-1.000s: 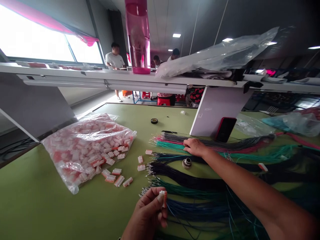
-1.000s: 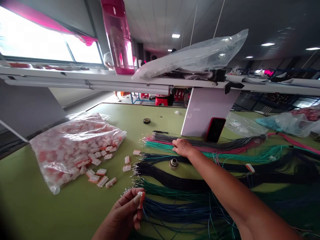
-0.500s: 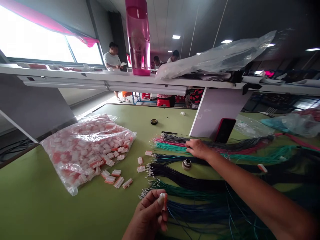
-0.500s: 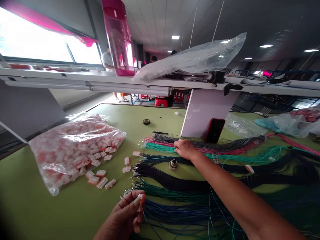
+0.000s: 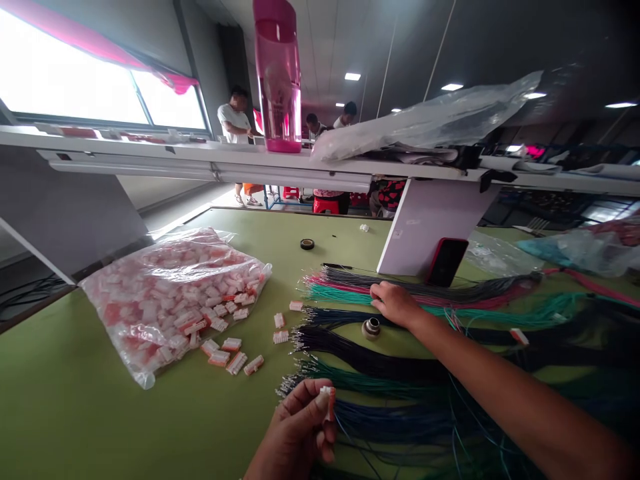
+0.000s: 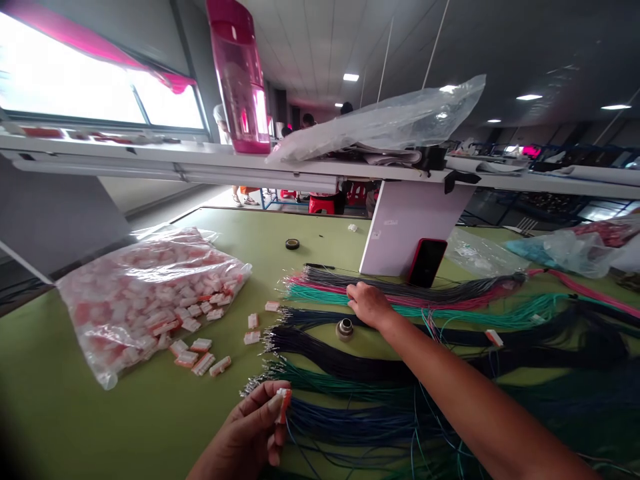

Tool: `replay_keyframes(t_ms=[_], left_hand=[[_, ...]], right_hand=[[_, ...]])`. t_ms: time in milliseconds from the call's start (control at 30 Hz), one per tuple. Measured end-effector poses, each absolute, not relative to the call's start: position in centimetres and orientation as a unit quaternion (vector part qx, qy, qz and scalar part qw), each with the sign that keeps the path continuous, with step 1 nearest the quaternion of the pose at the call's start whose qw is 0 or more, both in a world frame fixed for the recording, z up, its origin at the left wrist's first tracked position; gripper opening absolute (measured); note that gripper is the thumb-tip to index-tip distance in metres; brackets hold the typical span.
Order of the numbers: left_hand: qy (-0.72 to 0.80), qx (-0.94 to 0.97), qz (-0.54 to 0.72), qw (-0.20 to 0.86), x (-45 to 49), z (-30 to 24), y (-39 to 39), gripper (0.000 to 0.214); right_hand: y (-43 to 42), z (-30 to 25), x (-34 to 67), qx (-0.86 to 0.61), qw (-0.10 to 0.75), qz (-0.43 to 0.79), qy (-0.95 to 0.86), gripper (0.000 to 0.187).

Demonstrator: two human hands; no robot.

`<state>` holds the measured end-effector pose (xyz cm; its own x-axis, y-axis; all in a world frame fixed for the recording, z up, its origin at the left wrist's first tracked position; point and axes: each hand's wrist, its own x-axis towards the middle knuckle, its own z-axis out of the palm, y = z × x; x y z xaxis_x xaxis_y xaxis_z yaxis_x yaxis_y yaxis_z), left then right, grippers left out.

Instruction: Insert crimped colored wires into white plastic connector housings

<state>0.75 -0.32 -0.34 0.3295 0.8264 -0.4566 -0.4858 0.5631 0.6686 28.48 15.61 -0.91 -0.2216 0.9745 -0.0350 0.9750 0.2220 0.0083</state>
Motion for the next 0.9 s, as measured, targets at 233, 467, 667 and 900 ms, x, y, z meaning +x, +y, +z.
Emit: replay_keyframes(t_ms=[233, 467, 667, 900], left_hand=[[0.396, 0.210, 0.421, 0.788, 0.8, -0.1, -0.5, 0.029], [0.391, 0.211, 0.423, 0.790, 0.7, -0.1, -0.6, 0.030], [0.383, 0.220, 0.417, 0.795, 0.6, -0.2, -0.7, 0.029], [0.378, 0.224, 0.414, 0.797, 0.5, -0.5, -0.6, 0.030]], right_hand=[[14.9, -0.8, 28.7, 0.562, 0.014, -0.067, 0.825, 0.023], [14.3, 0.0, 29.2, 0.579, -0.075, -0.033, 0.811, 0.019], [12.3, 1.1, 29.6, 0.570, -0.155, -0.045, 0.806, 0.014], [12.2, 1.3, 30.2, 0.589, -0.211, -0.087, 0.775, 0.018]])
